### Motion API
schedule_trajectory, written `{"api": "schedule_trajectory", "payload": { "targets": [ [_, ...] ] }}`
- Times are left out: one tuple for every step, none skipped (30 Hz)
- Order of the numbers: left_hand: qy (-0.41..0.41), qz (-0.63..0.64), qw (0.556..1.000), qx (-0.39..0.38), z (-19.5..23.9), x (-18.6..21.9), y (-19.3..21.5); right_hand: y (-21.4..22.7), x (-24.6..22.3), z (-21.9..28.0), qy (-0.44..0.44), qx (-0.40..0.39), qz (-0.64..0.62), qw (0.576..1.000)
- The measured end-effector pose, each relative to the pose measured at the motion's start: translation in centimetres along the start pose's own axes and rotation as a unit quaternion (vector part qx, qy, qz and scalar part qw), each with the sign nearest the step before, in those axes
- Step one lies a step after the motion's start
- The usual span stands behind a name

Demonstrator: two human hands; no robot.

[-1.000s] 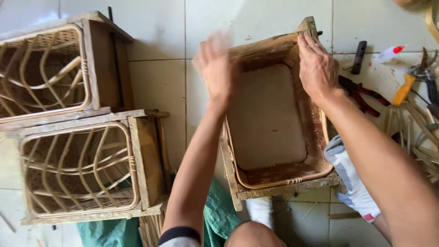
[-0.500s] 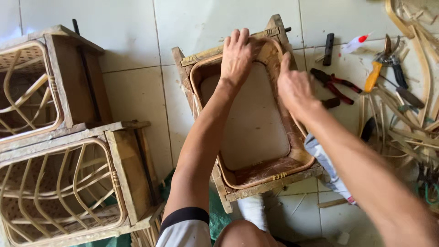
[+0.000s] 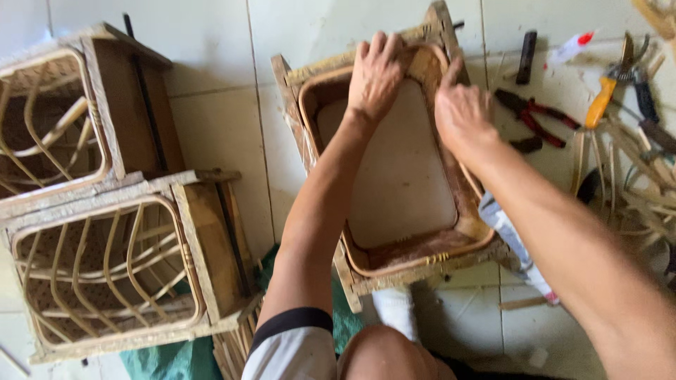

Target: The person weaves a bamboo basket by fitting a pre-woven basket body into a wooden mold and securing it with bamboo strips. They use shears to trim excess material and a hammer to tap the strips into place.

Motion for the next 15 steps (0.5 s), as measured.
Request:
{"api": "schedule_trajectory", "payload": {
  "targets": [
    [-0.004,-0.003,1.0,0.0,0.4,0.4,-0.5,-0.6,0.5,-0.2,0.009,0.005,0.027,1.0],
    [0.01,-0.019,1.0,0.015,0.0,0.1,-0.5,-0.4,0.8,-0.8,0.02,0.019,0.054,0.998],
    [0.024,-0.034,0.999,0.03,-0.4,-0.2,-0.2,-0.2,1.2,-0.9,0.03,0.034,0.081,0.996],
    [0.038,-0.05,0.997,0.046,-0.4,-0.8,0.6,0.3,1.2,-0.8,0.065,0.202,0.154,0.965],
    [0.054,-0.055,0.997,0.011,-0.1,-1.6,1.6,0.6,1.2,0.0,0.091,0.365,0.221,0.9],
    [0.07,-0.055,0.996,-0.032,1.3,-1.8,2.8,0.2,1.2,1.4,0.109,0.508,0.277,0.808],
    [0.085,-0.054,0.992,-0.075,2.7,-2.4,4.3,-0.5,1.2,2.9,0.121,0.492,0.22,0.834],
    [0.14,-0.049,0.988,-0.032,3.8,-3.5,6.0,-0.7,1.3,4.1,0.128,0.48,0.165,0.852],
    [0.194,-0.042,0.98,0.012,5.5,-4.7,7.9,-0.5,1.3,4.7,0.135,0.467,0.107,0.867],
    [0.267,0.011,0.963,0.022,7.5,-5.2,9.2,-0.7,2.1,5.5,0.047,0.342,-0.029,0.938],
    [0.337,0.064,0.939,0.031,8.5,-5.5,9.8,-0.9,2.9,6.0,-0.045,0.203,-0.166,0.964],
    [0.395,0.15,0.906,-0.014,10.5,-5.4,9.8,-2.1,3.1,7.2,-0.13,0.044,-0.295,0.946],
    [0.449,0.232,0.861,-0.058,12.5,-5.2,9.7,-2.7,3.3,8.2,-0.143,0.027,-0.29,0.946],
    [0.495,0.309,0.808,-0.088,12.6,-5.8,9.2,-2.4,3.3,7.8,-0.131,0.041,-0.283,0.949],
    [0.493,0.309,0.808,-0.086,12.5,-6.1,8.9,-2.1,3.4,7.4,-0.109,0.061,-0.279,0.952]
  ]
}}
Point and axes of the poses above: each hand's wrist, its own z-axis away from the middle knuckle, its own y-axis out of the back of the hand, x = y × z, the point moved 1 cm from there along -z, towards the middle knuckle, and after that the axes turned 3 degrees about -z, right-handed, at the moved point
